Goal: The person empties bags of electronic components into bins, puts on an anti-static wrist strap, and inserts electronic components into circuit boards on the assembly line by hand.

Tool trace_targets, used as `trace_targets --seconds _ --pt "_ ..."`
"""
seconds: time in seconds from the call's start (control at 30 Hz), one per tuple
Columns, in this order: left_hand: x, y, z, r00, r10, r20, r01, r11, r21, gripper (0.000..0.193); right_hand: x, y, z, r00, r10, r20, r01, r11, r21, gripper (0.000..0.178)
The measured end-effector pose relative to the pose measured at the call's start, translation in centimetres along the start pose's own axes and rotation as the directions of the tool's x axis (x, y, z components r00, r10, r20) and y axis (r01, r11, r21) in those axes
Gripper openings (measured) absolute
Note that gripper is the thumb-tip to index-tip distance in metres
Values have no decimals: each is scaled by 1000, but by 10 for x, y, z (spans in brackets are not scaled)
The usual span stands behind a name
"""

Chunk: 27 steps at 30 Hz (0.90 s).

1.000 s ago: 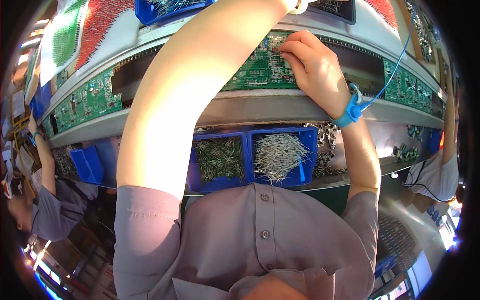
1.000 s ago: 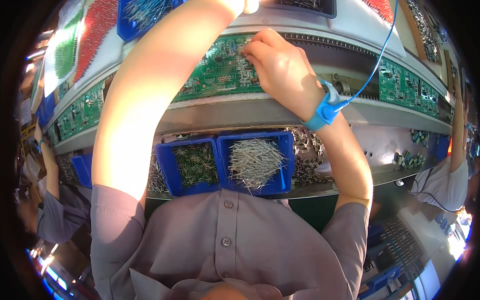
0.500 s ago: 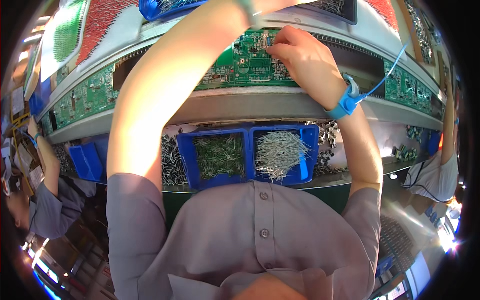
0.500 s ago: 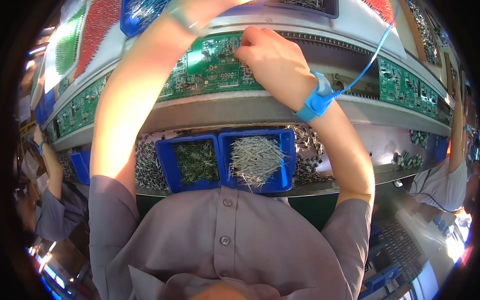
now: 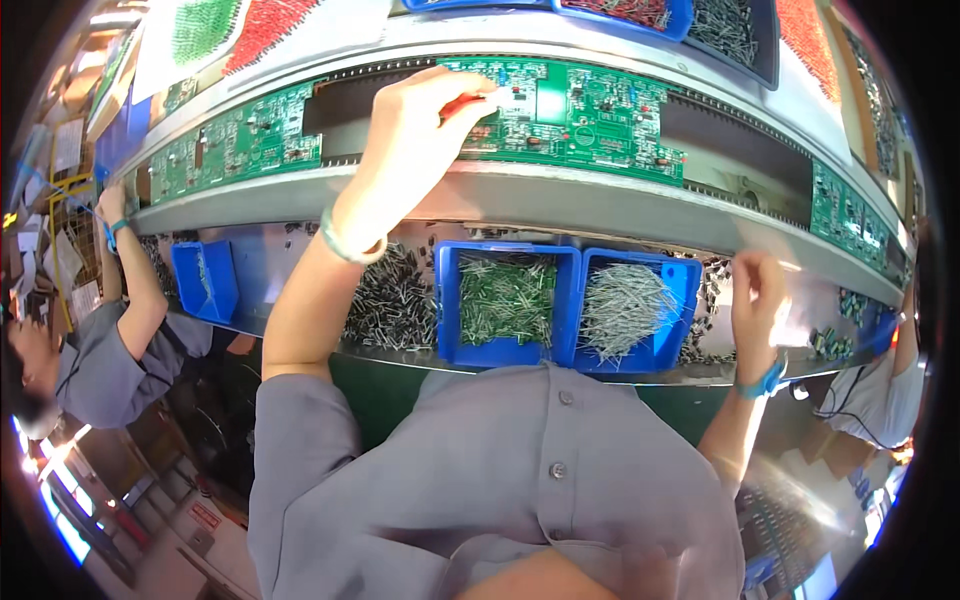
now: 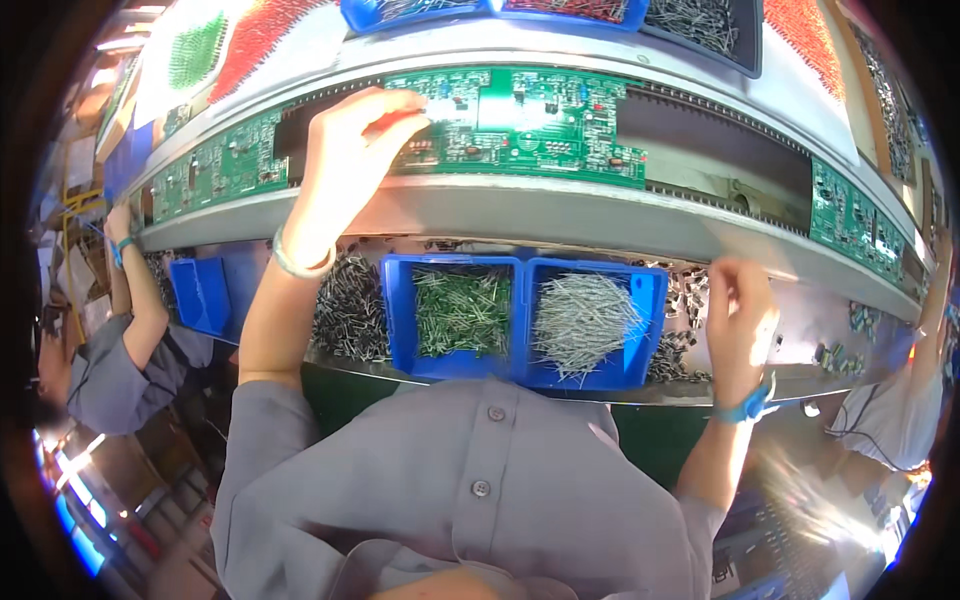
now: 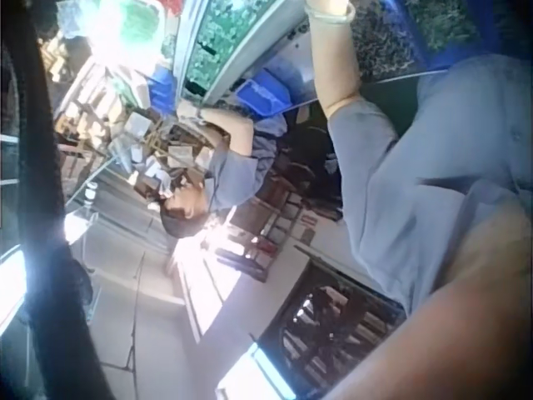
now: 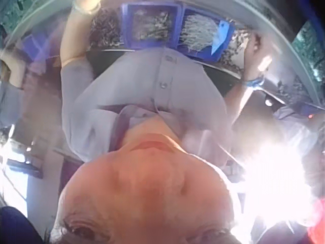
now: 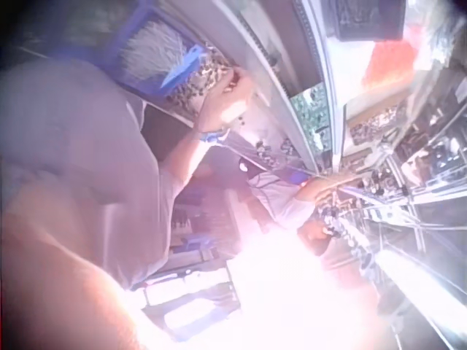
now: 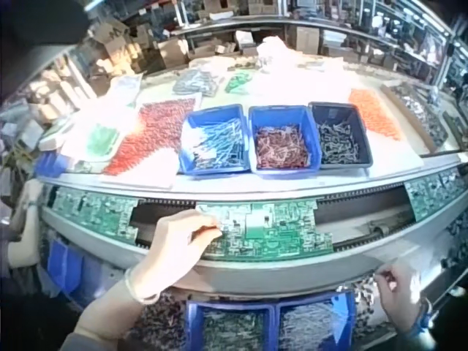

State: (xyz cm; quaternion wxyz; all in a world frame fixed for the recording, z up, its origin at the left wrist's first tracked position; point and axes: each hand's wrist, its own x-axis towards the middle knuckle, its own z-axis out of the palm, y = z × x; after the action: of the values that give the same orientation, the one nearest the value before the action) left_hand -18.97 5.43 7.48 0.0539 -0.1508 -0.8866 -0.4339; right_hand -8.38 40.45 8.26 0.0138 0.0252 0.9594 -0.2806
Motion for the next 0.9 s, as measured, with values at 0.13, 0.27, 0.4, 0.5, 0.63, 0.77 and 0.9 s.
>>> trace_targets --seconds 0.13,0.27,0.4,0.5,0.63,0.77,0.9 --pt "2 -5 1 977 208 -52 -198 968 154 10 -28 9 26 987 -144 -71 125 967 -221 17" --pt "3 -12 6 981 191 -39 -184 972 143 10 -37 14 37 994 -100 -38 89 973 -214 18" --pt "4 -14 9 971 240 -20 -230 948 219 9 -34 13 37 991 -125 -41 114 973 -199 17" --pt "4 -11 7 973 229 8 -225 949 219 9 -34 15 37 991 -127 -35 118 974 -194 17" --pt "4 -14 6 966 258 29 -257 936 240 8 -35 15 37 992 -115 -43 107 980 -166 17" --pt "4 -15 5 971 234 47 -239 945 222 8 -35 16 38 992 -118 -46 110 982 -155 19" --pt "5 -13 4 968 244 63 -252 941 225 9 -35 15 37 993 -106 -44 98 983 -157 18"
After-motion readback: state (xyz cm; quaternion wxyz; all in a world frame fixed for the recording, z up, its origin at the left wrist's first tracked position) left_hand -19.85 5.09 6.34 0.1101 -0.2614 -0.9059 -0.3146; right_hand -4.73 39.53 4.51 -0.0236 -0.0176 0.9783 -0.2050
